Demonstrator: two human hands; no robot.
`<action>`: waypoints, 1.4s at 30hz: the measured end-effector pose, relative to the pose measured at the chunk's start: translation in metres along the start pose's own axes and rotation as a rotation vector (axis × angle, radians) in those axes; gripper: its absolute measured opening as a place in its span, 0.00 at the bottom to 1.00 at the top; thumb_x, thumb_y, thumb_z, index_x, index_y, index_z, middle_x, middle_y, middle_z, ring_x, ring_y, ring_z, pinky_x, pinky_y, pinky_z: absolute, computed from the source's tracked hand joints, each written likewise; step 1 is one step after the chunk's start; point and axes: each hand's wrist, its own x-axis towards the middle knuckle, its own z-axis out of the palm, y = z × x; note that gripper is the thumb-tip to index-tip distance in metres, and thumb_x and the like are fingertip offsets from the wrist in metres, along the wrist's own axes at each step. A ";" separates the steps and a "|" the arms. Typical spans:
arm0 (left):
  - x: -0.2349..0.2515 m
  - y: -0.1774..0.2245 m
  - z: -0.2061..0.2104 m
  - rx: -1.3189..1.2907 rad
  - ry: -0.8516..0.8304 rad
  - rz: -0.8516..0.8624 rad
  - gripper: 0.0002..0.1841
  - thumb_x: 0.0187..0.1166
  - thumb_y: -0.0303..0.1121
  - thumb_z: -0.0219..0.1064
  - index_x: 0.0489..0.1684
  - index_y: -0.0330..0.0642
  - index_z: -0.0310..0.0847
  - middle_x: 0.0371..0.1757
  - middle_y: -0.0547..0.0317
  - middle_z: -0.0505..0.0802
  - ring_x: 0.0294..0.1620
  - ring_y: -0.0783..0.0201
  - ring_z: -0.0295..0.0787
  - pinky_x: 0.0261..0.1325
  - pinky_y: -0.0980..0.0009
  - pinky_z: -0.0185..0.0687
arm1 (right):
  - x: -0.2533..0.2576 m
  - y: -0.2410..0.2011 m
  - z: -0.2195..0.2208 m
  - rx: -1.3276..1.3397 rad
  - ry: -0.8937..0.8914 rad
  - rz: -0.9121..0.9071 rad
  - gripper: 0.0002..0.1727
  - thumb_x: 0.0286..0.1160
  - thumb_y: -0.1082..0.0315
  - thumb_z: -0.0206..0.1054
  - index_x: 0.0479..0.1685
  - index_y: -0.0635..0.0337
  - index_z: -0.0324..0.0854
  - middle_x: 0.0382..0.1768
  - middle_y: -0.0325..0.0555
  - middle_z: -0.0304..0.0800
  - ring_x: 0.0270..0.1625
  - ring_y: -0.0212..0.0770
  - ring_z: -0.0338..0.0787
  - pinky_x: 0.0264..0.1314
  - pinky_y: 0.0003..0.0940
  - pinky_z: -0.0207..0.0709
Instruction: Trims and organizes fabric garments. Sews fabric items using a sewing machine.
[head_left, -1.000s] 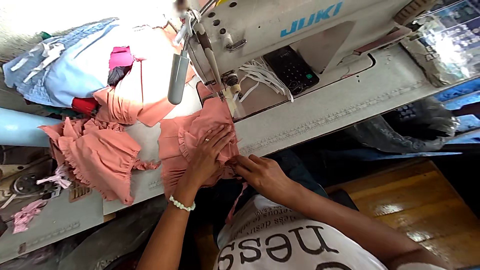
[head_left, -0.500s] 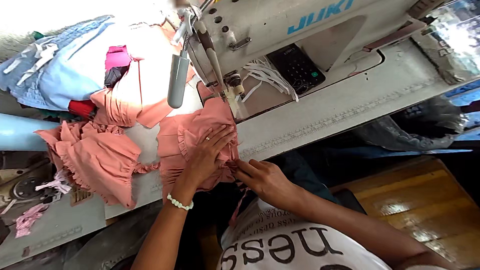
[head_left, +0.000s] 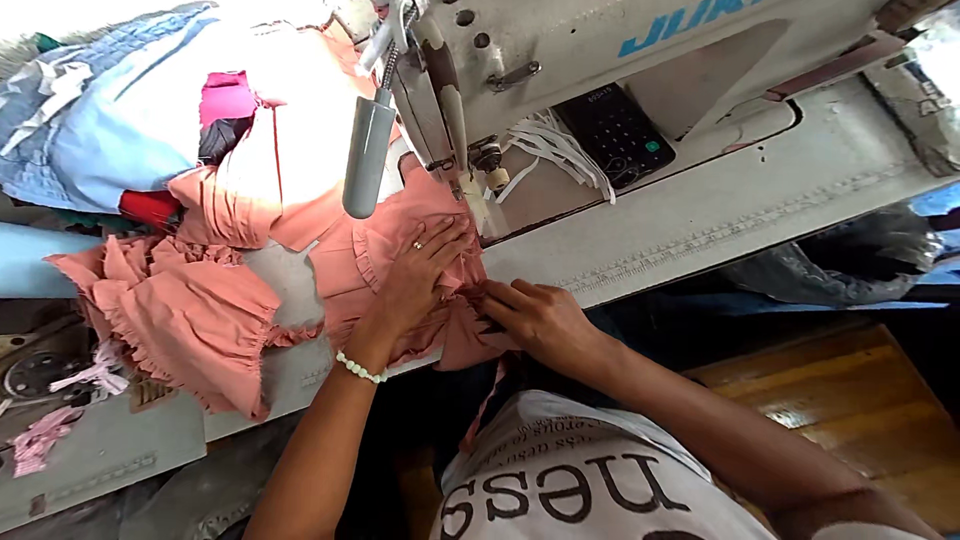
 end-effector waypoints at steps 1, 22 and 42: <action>0.000 0.001 0.000 0.006 0.008 -0.001 0.28 0.69 0.22 0.62 0.75 0.40 0.82 0.83 0.54 0.80 0.89 0.52 0.67 0.89 0.45 0.55 | 0.001 0.002 0.001 0.001 0.003 0.003 0.07 0.72 0.79 0.65 0.40 0.63 0.89 0.45 0.53 0.93 0.28 0.49 0.88 0.21 0.40 0.78; -0.016 0.044 0.030 0.013 0.199 -0.165 0.26 0.73 0.21 0.64 0.75 0.36 0.81 0.81 0.51 0.82 0.83 0.52 0.75 0.82 0.47 0.66 | -0.003 -0.008 0.003 -0.087 0.029 0.139 0.03 0.66 0.75 0.71 0.37 0.62 0.89 0.52 0.55 0.95 0.26 0.51 0.90 0.19 0.41 0.78; -0.004 0.043 0.033 0.053 0.307 -0.188 0.22 0.72 0.18 0.63 0.67 0.34 0.87 0.71 0.48 0.90 0.76 0.47 0.83 0.76 0.48 0.74 | 0.006 0.006 0.011 -0.122 0.061 0.150 0.05 0.69 0.73 0.70 0.39 0.63 0.90 0.60 0.56 0.94 0.26 0.52 0.91 0.20 0.42 0.80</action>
